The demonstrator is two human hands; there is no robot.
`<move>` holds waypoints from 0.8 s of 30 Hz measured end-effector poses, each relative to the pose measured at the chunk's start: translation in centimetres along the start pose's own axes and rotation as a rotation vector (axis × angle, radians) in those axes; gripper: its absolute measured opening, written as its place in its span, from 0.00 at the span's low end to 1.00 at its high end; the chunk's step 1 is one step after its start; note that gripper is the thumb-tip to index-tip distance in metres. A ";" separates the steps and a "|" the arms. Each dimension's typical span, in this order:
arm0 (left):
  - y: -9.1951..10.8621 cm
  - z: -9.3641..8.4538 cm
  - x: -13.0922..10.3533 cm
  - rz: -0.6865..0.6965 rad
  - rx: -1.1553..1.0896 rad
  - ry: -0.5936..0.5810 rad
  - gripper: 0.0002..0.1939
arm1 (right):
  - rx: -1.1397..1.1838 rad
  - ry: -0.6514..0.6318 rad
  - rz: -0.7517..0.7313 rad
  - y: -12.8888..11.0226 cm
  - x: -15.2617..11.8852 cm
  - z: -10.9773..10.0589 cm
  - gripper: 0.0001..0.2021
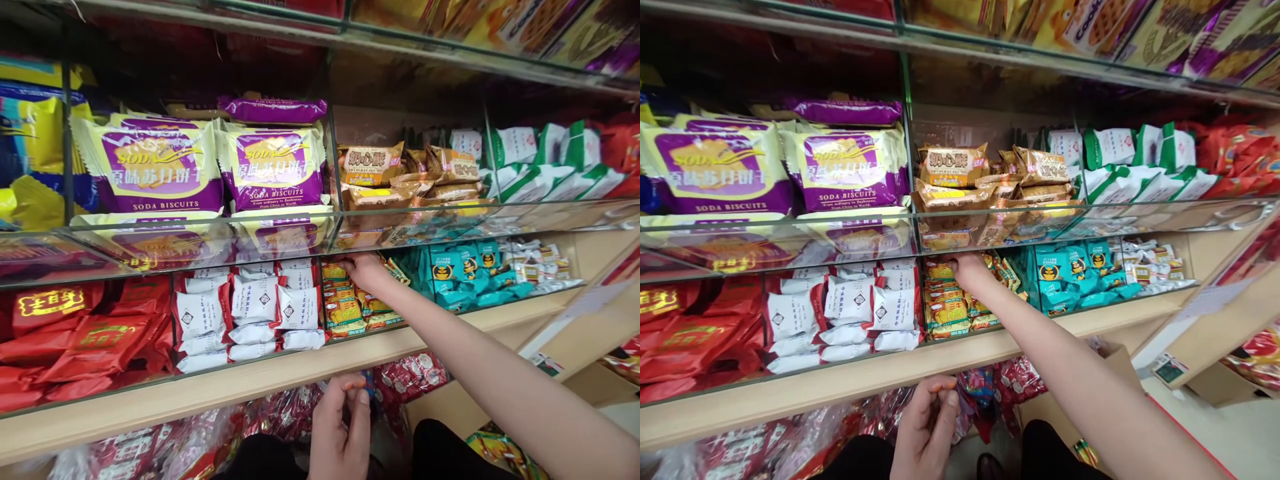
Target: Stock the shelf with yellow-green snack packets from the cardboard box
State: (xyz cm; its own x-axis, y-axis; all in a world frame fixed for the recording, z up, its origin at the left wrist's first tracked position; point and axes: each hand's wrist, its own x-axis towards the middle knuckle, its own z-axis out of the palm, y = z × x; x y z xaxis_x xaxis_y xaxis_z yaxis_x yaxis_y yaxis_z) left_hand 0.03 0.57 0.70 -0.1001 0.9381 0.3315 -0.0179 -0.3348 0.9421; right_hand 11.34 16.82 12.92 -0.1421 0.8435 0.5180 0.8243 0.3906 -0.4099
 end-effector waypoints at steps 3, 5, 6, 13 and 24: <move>-0.3 0.0 -0.2 0.010 0.007 -0.045 0.09 | -0.028 0.026 -0.016 0.4 -0.1 0.6 0.10; -0.5 0.1 -0.2 0.005 0.012 -0.080 0.08 | -0.040 0.039 -0.044 0.5 0.1 0.8 0.10; -0.6 0.1 -0.3 0.000 0.019 -0.097 0.08 | -0.044 0.045 -0.062 0.5 0.1 0.8 0.10; -0.2 -0.7 0.3 -0.086 0.163 -0.257 0.07 | -0.030 0.186 -0.234 1.0 -4.5 -3.6 0.09; -3.8 -1.3 0.5 -0.128 0.389 -0.338 0.10 | 0.102 -0.234 0.919 18.4 -40.8 -2.0 0.17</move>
State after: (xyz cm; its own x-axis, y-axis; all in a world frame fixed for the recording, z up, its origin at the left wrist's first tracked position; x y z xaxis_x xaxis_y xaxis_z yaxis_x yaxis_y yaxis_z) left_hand -1.27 2.16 -2.77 0.2063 0.9670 0.1494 0.3678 -0.2181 0.9040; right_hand 33.40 -11.22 -14.24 0.4218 0.8847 -0.1982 0.6178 -0.4405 -0.6514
